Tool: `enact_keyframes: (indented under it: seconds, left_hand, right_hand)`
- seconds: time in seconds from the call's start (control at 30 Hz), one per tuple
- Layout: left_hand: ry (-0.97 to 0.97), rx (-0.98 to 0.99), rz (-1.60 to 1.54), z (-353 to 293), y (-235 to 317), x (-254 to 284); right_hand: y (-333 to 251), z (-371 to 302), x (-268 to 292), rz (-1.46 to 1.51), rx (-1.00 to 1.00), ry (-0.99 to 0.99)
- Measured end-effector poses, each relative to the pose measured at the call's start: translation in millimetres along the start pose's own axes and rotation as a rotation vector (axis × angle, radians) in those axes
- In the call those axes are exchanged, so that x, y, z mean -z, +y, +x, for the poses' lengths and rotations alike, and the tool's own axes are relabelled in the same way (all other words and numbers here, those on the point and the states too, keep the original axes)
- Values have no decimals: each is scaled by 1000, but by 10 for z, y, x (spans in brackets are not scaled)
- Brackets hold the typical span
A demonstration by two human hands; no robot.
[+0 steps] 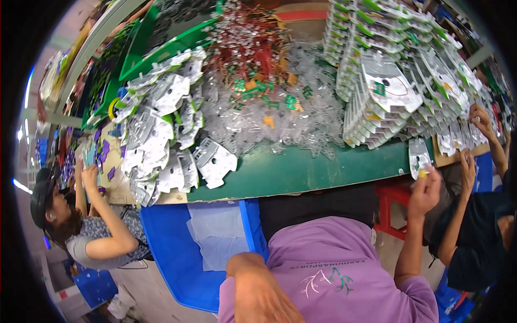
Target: The person assembles small plastic components by hand, taking yellow components from storage bins and inserting them into plastic housings to create assembled parts.
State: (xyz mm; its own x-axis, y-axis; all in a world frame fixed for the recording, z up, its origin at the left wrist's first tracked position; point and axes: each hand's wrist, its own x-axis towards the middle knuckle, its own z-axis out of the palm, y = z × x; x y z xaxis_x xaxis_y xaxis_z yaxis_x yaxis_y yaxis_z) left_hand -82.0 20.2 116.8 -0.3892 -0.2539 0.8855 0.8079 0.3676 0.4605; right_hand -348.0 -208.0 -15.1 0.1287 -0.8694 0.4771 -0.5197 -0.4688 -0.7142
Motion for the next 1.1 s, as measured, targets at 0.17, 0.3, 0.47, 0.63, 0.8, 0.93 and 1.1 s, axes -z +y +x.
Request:
enact_keyframes:
  seconds: [0.17, 0.3, 0.47, 0.63, 0.8, 0.93, 1.1]
  left_hand:
    - [22, 5, -96, -113, 166, 65]
    - [172, -67, 140, -328, 187, -135]
    - [378, 142, 149, -556, 465, -148]
    - [728, 94, 124, -1060, 295, -366]
    - [1389, 531, 255, -1128, 230, -134]
    - [1513, 529, 634, -1155, 139, 344]
    - [1609, 387, 917, -1022, 190, 709]
  right_hand:
    - [-1396, -4, -1132, 460, 154, -564]
    - [-1744, 293, -2188, 648, -245, -613]
    - [-1596, 596, -2770, 605, -155, -424]
    - [-1858, 398, -2326, 638, -118, -487]
    - [-1877, 375, -2043, 741, -103, -646]
    - [-1840, 302, -1782, 673, 7, -690]
    - [-1785, 242, -1614, 532, 314, -634]
